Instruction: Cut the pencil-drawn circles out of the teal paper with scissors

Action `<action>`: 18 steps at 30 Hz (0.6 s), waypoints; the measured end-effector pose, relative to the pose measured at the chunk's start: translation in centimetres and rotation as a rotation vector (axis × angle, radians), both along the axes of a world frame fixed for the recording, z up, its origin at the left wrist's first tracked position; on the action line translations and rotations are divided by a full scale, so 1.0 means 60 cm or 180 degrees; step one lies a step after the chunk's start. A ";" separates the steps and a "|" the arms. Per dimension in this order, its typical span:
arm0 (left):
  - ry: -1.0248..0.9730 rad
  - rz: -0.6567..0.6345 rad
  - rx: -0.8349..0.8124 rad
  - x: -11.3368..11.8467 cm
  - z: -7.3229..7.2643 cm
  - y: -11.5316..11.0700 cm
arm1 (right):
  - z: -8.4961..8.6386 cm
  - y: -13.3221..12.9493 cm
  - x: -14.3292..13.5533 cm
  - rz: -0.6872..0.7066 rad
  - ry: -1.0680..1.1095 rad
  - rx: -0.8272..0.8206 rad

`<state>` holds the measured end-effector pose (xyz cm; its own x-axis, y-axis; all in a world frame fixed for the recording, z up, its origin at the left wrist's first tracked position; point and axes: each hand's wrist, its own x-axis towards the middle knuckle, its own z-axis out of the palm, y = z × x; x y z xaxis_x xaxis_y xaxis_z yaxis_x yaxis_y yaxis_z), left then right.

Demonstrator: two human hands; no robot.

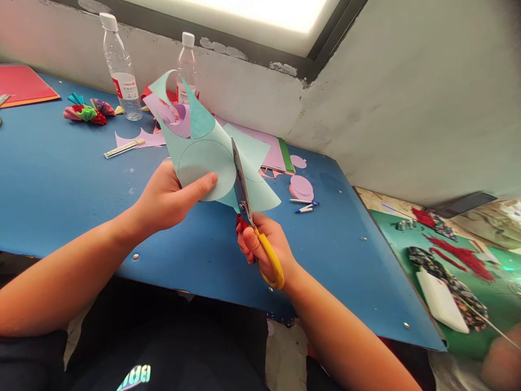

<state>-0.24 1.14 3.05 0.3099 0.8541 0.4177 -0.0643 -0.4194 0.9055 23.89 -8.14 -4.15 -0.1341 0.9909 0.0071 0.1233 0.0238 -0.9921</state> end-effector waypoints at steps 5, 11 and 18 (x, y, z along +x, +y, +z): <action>0.0004 -0.0123 0.0004 -0.002 0.005 0.000 | 0.005 -0.002 -0.003 0.0063 0.0107 -0.0008; -0.0062 -0.0180 -0.0030 -0.001 0.010 -0.002 | 0.008 -0.002 -0.005 0.0116 0.0134 0.0118; -0.0125 -0.0273 -0.0167 -0.003 0.010 0.001 | 0.007 -0.002 -0.003 0.0139 0.0019 0.0168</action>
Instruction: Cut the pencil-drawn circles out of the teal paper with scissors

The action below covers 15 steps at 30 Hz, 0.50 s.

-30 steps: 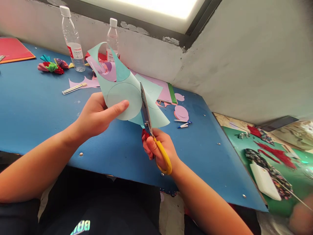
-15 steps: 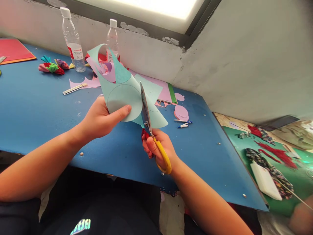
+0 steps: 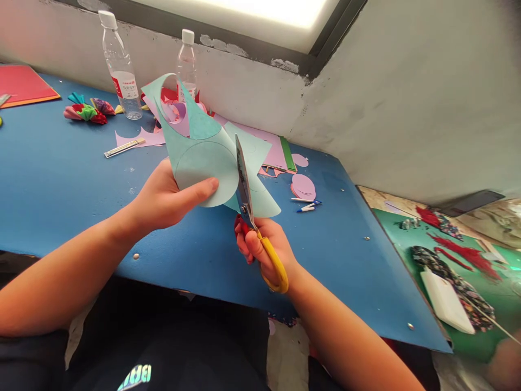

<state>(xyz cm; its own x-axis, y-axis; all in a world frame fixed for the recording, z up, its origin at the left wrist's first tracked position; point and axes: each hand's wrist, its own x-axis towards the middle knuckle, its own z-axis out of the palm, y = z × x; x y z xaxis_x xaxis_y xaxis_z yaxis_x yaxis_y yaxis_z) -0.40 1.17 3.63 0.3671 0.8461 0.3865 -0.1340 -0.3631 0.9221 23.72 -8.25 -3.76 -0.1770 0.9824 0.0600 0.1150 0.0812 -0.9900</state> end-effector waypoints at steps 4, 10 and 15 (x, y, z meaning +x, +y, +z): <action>-0.0010 0.0028 -0.0058 0.002 0.000 -0.002 | 0.000 0.001 0.000 -0.0007 -0.0036 0.0030; -0.0086 0.0008 -0.0123 0.003 0.000 -0.002 | 0.000 0.001 0.001 0.0039 0.0009 0.0080; -0.0158 -0.0076 -0.0161 0.004 -0.002 0.002 | 0.002 0.000 0.002 0.0072 -0.0005 0.0041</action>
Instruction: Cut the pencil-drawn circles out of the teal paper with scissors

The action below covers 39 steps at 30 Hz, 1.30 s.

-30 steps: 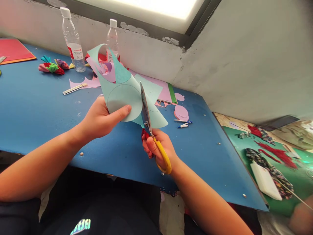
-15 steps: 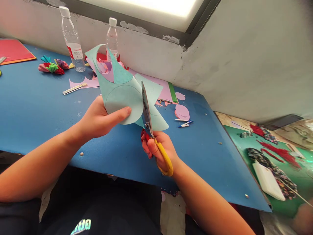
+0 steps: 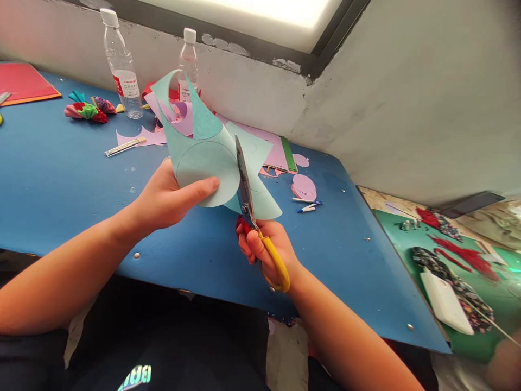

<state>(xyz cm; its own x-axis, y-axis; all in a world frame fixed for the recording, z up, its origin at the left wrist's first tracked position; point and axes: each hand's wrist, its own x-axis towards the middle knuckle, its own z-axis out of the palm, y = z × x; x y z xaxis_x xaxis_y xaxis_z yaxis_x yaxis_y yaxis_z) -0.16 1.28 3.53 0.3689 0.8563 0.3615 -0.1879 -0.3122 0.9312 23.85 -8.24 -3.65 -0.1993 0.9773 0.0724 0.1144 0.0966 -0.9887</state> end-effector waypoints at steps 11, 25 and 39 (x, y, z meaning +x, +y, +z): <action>0.0096 0.0018 -0.0081 -0.007 0.007 -0.004 | 0.000 0.003 0.001 0.0079 0.0067 -0.0025; 0.0134 0.0534 0.0030 -0.007 0.002 -0.007 | -0.003 0.006 0.002 -0.0028 0.0036 0.0018; 0.0533 0.0749 0.0648 -0.015 0.000 0.001 | 0.003 0.003 0.004 0.0148 0.0120 -0.0193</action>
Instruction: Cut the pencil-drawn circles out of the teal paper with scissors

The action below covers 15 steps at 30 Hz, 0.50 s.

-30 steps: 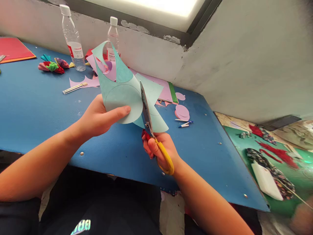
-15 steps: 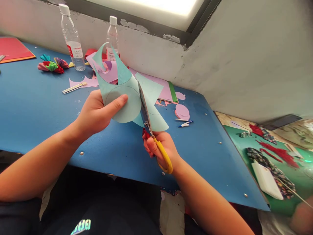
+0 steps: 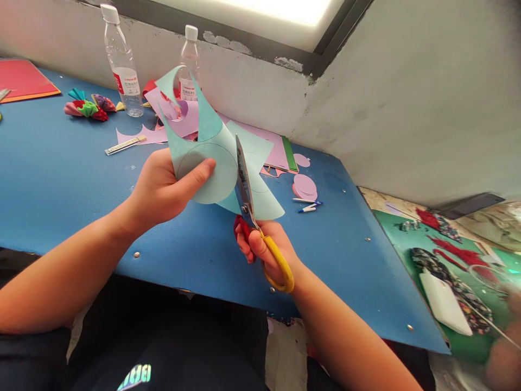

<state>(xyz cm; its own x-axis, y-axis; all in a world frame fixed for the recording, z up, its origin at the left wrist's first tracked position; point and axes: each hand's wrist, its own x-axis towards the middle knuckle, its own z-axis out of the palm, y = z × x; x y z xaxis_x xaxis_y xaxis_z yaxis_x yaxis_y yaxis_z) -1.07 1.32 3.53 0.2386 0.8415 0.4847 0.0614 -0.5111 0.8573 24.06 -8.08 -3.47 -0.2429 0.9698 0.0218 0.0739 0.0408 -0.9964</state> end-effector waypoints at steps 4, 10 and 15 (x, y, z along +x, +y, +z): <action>-0.0103 0.0033 -0.0080 0.003 -0.005 0.002 | 0.013 0.000 -0.006 0.0119 0.0151 -0.0094; -0.0166 0.0460 0.0113 0.002 -0.016 0.014 | 0.018 -0.002 -0.005 0.0293 0.0375 -0.0373; -0.0024 0.0427 0.0104 -0.004 -0.012 0.022 | 0.006 0.000 0.007 0.0638 0.0689 -0.0658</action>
<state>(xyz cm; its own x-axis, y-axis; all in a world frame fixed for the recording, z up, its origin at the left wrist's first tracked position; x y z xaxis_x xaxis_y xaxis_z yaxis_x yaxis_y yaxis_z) -1.28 2.67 2.81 0.1212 0.8494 0.5136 0.1246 -0.5264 0.8411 24.49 -8.11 -3.13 -0.4399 0.8927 -0.0981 -0.1289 -0.1709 -0.9768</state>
